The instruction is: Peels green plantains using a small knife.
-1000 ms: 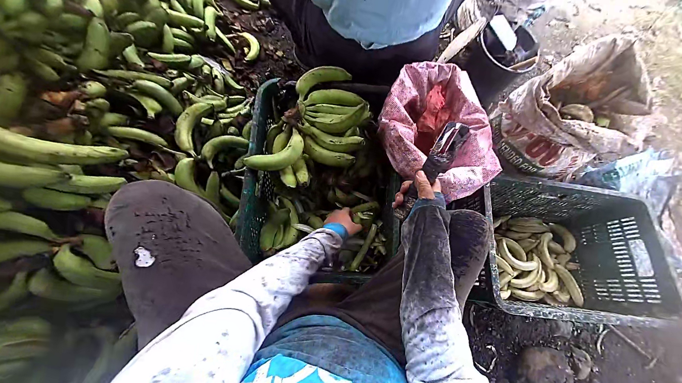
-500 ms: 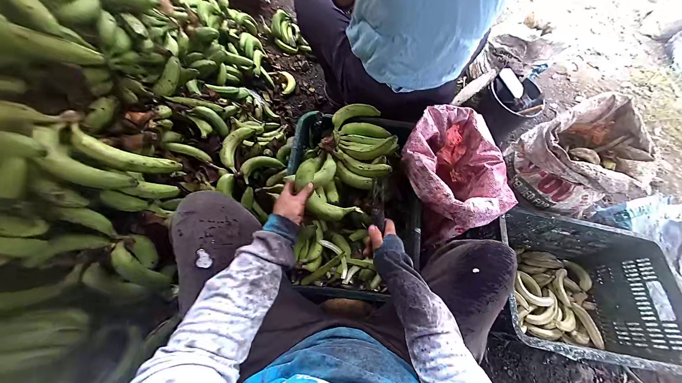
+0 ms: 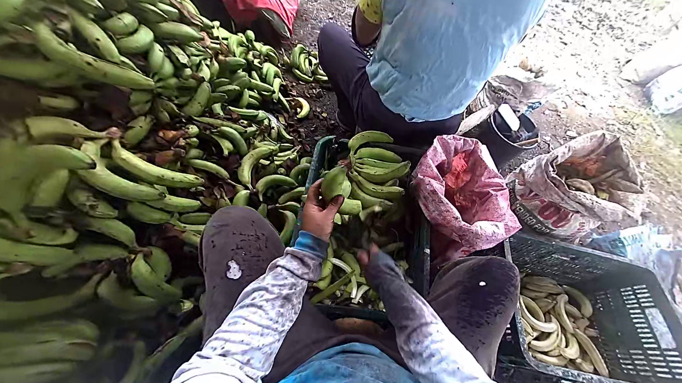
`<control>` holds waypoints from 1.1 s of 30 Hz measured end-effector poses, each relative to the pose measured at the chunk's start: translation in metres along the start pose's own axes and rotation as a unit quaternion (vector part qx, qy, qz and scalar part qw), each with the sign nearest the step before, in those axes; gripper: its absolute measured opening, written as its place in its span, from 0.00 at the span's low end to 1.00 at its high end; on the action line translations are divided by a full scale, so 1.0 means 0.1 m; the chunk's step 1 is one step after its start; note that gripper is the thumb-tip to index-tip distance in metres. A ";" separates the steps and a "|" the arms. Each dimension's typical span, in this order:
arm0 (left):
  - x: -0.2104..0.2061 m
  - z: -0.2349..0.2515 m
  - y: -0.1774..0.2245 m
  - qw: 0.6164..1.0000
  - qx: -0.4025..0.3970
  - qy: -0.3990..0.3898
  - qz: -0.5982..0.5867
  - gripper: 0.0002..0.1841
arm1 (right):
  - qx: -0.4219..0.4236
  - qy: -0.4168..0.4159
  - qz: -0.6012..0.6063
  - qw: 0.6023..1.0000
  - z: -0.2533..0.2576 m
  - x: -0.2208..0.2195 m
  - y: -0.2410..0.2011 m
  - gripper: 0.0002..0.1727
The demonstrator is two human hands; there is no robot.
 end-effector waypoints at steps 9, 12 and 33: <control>-0.13 0.22 -0.19 0.984 0.141 -0.093 0.052 0.29 | 0.151 -0.040 0.092 0.983 0.00 0.48 -0.60 0.26; -0.21 0.20 -0.26 0.981 0.179 -0.066 0.040 0.32 | 0.148 -0.098 0.005 0.984 -0.17 0.51 -0.79 0.25; -0.49 -0.05 -0.22 0.992 0.104 -0.075 0.009 0.24 | 0.361 0.133 -0.059 0.921 0.22 0.89 -0.51 0.32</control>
Point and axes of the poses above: each hand's wrist, its own z-axis towards the middle knuckle, its own x-axis out of the back of the hand, y = z × x, the point moved 10 cm from there along z, towards the middle knuckle, and after that the axes turned 13 degrees about z, right-handed, at the moved point
